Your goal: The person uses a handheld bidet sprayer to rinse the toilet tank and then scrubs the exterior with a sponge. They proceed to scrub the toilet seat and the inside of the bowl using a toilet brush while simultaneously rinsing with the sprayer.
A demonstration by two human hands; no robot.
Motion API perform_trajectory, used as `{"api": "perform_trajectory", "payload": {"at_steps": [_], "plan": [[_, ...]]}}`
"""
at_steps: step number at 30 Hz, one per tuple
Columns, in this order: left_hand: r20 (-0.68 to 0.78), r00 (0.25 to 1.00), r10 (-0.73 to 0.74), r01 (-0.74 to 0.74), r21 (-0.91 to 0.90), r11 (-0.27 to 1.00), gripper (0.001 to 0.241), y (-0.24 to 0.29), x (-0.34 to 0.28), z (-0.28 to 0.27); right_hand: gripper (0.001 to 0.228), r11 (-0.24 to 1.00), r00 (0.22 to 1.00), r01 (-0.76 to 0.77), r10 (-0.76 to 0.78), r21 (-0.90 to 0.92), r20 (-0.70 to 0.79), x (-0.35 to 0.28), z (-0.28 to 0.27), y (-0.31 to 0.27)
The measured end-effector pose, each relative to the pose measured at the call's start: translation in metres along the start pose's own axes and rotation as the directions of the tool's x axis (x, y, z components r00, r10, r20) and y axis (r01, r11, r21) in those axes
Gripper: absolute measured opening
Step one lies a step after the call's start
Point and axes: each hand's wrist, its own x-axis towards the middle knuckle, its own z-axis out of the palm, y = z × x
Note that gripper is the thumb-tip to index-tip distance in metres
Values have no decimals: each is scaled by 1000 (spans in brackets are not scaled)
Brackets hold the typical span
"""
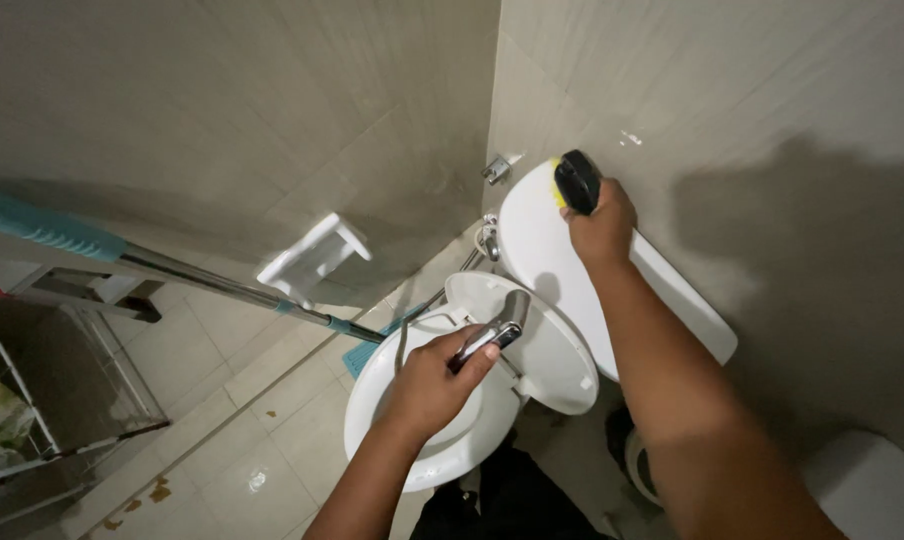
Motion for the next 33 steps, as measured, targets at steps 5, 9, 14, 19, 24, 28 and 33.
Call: {"api": "perform_trajectory", "payload": {"at_steps": [5,9,14,19,24,28,33], "plan": [[43,996,74,-76,33,997,54,-7,4,13,40,989,991,26,-7,-144,132,-42,25,18],[121,986,113,-125,98,987,55,11,5,16,48,965,934,259,-258,26,247,-71,10,23],[190,975,111,-148,195,970,57,28,-3,23,49,992,984,-125,120,31,129,-77,-53,59],[235,961,149,-213,277,937,60,18,-1,33,53,985,982,-175,175,3,-76,-108,-110,82],[202,974,108,-167,306,937,62,10,-3,32,45,962,958,-261,248,-78,-145,-125,-95,68],[193,974,122,-175,288,942,61,13,-5,33,38,985,987,-144,137,-95,-80,-113,-58,49],[210,975,76,-135,283,950,60,21,-3,34,36,999,997,-26,27,-19,68,-90,-50,27]]}}
